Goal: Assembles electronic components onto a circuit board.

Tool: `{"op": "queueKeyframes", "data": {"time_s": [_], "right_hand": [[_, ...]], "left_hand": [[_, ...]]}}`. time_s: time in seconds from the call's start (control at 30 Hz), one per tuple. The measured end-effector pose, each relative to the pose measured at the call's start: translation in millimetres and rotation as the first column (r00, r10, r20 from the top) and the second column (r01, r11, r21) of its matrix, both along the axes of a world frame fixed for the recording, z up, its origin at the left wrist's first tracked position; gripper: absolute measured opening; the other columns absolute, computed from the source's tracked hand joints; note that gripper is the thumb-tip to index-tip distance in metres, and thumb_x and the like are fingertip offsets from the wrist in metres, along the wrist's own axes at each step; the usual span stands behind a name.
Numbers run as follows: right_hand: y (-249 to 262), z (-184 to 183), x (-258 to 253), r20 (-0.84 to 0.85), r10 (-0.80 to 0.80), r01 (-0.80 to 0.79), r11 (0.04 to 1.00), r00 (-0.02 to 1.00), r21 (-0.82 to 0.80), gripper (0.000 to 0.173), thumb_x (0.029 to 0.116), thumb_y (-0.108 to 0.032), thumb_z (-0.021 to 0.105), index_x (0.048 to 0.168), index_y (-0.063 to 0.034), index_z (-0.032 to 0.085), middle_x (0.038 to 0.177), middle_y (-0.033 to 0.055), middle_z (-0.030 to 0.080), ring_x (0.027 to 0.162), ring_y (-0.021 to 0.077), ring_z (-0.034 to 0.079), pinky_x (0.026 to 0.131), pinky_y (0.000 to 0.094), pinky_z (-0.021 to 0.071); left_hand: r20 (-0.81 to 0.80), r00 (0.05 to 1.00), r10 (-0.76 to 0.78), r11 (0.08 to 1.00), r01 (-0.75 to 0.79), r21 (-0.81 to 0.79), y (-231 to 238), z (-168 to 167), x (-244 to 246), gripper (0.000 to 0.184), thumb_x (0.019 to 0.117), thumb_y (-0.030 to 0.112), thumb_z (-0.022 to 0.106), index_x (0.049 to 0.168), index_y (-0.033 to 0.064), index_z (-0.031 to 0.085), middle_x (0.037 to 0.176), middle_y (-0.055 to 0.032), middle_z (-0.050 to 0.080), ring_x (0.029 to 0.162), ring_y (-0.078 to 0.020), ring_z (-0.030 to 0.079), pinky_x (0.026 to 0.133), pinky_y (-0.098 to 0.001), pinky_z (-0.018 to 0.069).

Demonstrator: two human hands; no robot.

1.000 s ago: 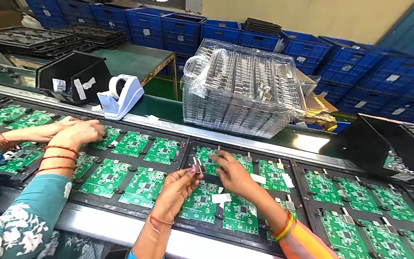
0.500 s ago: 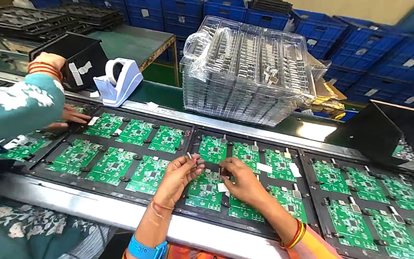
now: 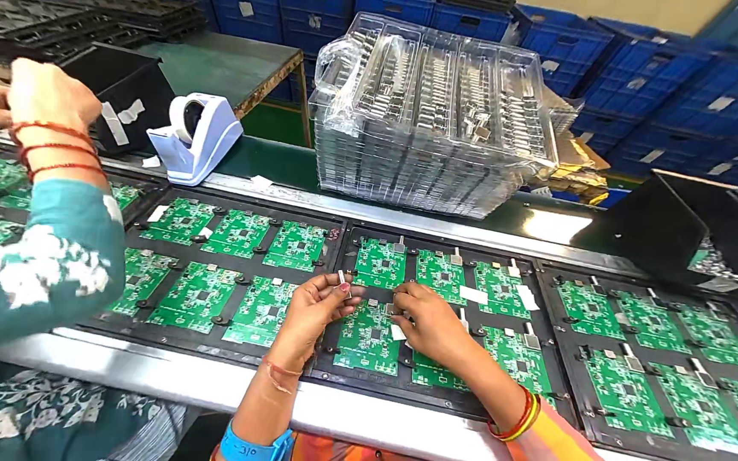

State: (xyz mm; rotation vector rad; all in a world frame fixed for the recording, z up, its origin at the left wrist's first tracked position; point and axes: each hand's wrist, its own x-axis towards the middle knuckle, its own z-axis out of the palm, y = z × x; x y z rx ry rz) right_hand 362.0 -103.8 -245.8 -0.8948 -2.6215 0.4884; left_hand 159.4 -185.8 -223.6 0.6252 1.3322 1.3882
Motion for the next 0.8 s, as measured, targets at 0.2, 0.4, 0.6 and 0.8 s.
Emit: {"op": "queueKeyframes", "data": {"time_s": [0.2,0.4,0.6,0.8], "right_hand": [[-1.5,4.9,-3.3,0.020,-0.020,0.021,0.999,1.000,-0.037,0.005,0.0860,-0.002,0.075,0.091,-0.0014,0.073,0.103,0.0156,0.069,0.097,0.0308,0.068,0.084,0.0473,0.0575],[-2.2,3.9,-4.4,0.032,0.030,-0.032,0.999,0.999,0.035,0.006,0.0863,-0.001,0.073,0.092,-0.0022,0.074,0.107,0.0174,0.068,0.103,0.0335,0.067,0.089,0.0465,0.0574],[-5.2,5.4,-3.1,0.041,-0.001,0.000,1.000,0.999,0.005,0.004,0.0862,-0.001,0.073,0.090,-0.0003,0.073,0.105,0.0179,0.069,0.099,0.0342,0.068,0.086,0.0485,0.0574],[-2.5,2.8,-2.6,0.010,-0.020,0.020,1.000,1.000,0.010,0.004,0.0839,-0.001,0.076,0.087,-0.0023,0.074,0.103,0.0150,0.070,0.093,0.0298,0.070,0.080,0.0477,0.0589]], "left_hand": [[-0.036,0.999,-0.014,0.999,0.015,0.028,-1.9,-1.4,-5.6,0.021,0.1029,0.001,0.056,0.122,-0.0014,0.063,0.104,-0.0118,0.075,0.086,-0.0183,0.074,0.078,-0.0293,0.0614],[-0.067,0.996,0.058,0.996,-0.054,0.064,-2.5,-0.7,-11.1,0.017,0.1011,-0.002,0.058,0.117,-0.0013,0.062,0.106,-0.0119,0.075,0.087,-0.0187,0.075,0.079,-0.0300,0.0618],[-0.110,0.992,0.065,0.993,-0.054,0.102,-5.0,-1.5,-17.5,0.017,0.0995,0.000,0.061,0.116,0.0008,0.066,0.109,-0.0100,0.074,0.091,-0.0177,0.074,0.081,-0.0297,0.0612],[-0.128,0.992,0.018,0.998,-0.009,0.069,-6.0,0.7,-22.5,0.019,0.0994,0.000,0.061,0.118,-0.0002,0.066,0.105,-0.0099,0.075,0.088,-0.0174,0.074,0.079,-0.0294,0.0611]]}}
